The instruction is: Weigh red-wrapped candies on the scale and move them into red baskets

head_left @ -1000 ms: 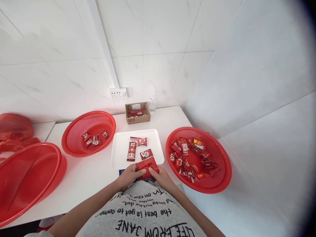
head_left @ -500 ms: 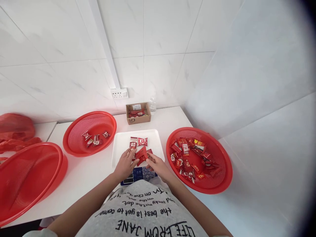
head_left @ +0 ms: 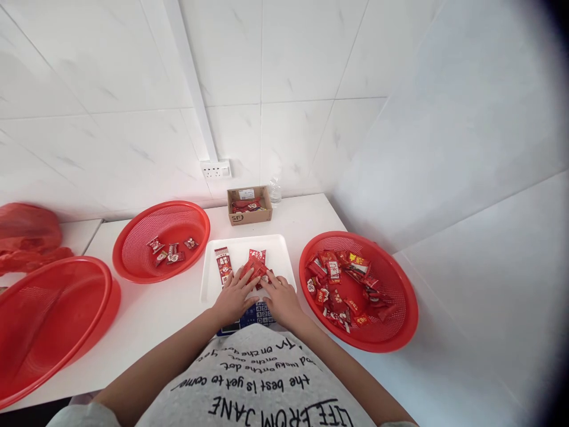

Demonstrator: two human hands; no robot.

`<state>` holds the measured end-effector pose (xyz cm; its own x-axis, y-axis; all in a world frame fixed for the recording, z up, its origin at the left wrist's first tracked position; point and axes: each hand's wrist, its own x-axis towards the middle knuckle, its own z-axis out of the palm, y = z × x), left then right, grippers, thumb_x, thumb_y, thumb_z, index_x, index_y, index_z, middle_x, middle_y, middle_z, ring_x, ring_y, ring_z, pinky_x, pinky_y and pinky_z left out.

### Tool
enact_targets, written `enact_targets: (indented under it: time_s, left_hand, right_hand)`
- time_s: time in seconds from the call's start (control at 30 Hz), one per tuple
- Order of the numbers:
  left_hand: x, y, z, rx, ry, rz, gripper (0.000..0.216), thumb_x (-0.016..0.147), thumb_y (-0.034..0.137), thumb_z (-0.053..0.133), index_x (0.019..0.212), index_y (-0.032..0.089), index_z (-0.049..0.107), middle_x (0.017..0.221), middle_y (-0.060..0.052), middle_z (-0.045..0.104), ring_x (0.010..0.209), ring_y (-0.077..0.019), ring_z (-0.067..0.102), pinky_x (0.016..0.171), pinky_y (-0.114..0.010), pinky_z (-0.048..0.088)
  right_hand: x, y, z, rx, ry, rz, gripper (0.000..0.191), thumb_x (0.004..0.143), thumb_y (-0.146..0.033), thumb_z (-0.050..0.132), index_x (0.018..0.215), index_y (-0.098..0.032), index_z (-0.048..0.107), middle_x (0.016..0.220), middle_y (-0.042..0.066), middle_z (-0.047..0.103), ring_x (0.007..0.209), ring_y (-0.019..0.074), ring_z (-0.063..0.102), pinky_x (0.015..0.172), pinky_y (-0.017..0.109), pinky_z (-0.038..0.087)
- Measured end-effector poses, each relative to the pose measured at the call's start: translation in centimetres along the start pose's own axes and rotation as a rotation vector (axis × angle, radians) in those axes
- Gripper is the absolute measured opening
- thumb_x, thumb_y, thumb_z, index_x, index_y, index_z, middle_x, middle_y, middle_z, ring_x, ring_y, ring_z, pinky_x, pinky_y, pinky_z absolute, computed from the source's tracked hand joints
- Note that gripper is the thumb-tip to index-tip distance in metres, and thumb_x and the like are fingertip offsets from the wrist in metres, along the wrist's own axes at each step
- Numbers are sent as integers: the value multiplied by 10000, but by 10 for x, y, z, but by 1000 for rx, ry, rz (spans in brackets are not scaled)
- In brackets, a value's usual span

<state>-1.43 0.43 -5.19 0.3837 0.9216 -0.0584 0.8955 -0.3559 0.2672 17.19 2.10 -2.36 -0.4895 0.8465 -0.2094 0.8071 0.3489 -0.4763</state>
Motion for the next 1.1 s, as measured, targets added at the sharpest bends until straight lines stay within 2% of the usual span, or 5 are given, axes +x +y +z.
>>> enact_targets:
  time_s: [0.23, 0.47, 0.6, 0.8, 1.1]
  left_hand:
    - [-11, -4, 6, 56, 93, -72, 518, 873, 436, 442, 1357, 251, 421, 1399, -110, 431, 1287, -280, 373, 1055, -479, 298]
    - [-8, -12, 6, 26, 128, -281, 516, 860, 458, 455, 1335, 256, 453, 1455, -117, 331, 1354, -331, 232, 1053, -522, 256]
    - [-2, -15, 6, 35, 95, -287, 537, 876, 462, 418, 1366, 244, 408, 1472, -131, 306, 1360, -315, 230, 1060, -509, 244]
    - [4, -9, 5, 88, 49, -190, 541, 874, 468, 423, 1395, 363, 316, 1502, -52, 268, 1379, -328, 171, 1050, -592, 177]
    - [13, -19, 4, 80, 65, -174, 545, 879, 536, 352, 1367, 297, 398, 1479, -72, 317, 1375, -313, 198, 1069, -570, 160]
  right_hand:
    - [0, 4, 3, -64, 7, 30, 450, 825, -256, 479, 1273, -293, 486, 1400, 63, 403, 1222, 275, 365, 945, 436, 355]
    - [11, 3, 10, 34, 50, -40, 447, 818, -220, 498, 1265, -223, 516, 1373, 106, 417, 1216, 259, 401, 995, 383, 340]
    - [21, 5, 9, 50, 97, -117, 463, 814, -217, 505, 1277, -232, 500, 1405, 92, 384, 1252, 242, 368, 1022, 387, 320]
    - [44, 11, 5, -28, 111, -37, 489, 838, -269, 502, 1322, -246, 439, 1509, 90, 207, 1374, 306, 158, 1052, 477, 244]
    - [35, 11, 12, -52, 85, -3, 361, 854, -259, 469, 1199, -197, 554, 1434, 107, 366, 1365, 293, 202, 1072, 447, 213]
